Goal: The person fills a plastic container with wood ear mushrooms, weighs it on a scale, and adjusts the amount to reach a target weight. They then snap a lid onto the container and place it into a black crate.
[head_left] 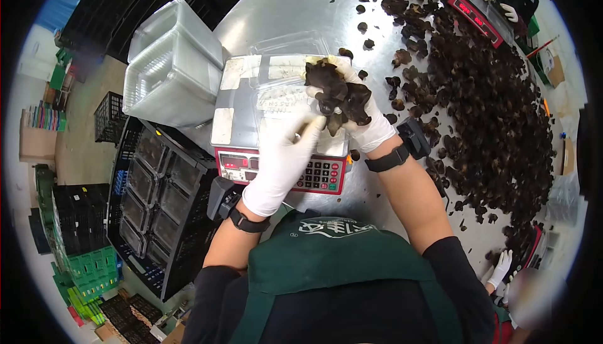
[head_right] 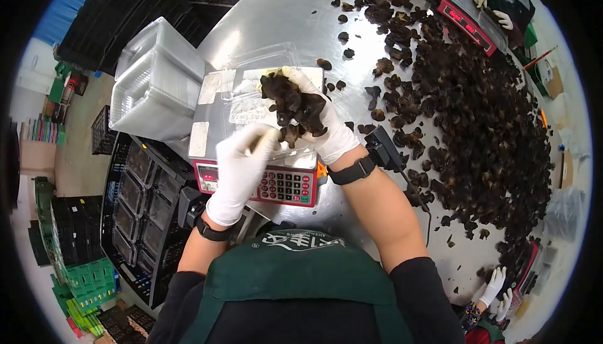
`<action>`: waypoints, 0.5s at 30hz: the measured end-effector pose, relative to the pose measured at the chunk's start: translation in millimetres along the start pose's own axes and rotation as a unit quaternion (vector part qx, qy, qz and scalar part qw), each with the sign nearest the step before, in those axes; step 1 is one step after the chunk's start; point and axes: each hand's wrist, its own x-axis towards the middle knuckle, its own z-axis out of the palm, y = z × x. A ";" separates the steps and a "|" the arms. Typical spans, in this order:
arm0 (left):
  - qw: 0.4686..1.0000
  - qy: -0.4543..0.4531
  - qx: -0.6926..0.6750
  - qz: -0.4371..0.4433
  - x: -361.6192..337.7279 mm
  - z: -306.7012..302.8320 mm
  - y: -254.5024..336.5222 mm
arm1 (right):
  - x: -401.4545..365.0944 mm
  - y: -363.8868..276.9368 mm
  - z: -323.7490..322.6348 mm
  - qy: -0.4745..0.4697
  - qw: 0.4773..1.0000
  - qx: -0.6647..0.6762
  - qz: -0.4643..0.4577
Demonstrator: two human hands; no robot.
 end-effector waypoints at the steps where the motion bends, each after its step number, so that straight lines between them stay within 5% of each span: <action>1: 0.999 0.037 -0.001 0.009 3.4 -3.5 -1.7 | 0.3 0.1 -0.6 -0.004 1.000 0.010 0.000; 4: 0.986 0.107 0.035 0.124 23.2 -12.4 3.7 | 3.2 -8.3 3.4 -0.112 0.993 -0.009 0.039; 6: 0.980 0.103 0.055 0.164 32.8 -16.4 5.7 | 2.8 -8.0 13.2 -0.060 0.995 -0.063 0.048; 15: 0.998 0.037 -0.012 0.041 39.9 -14.6 -10.2 | 5.2 -17.4 26.2 0.070 0.961 -0.237 0.122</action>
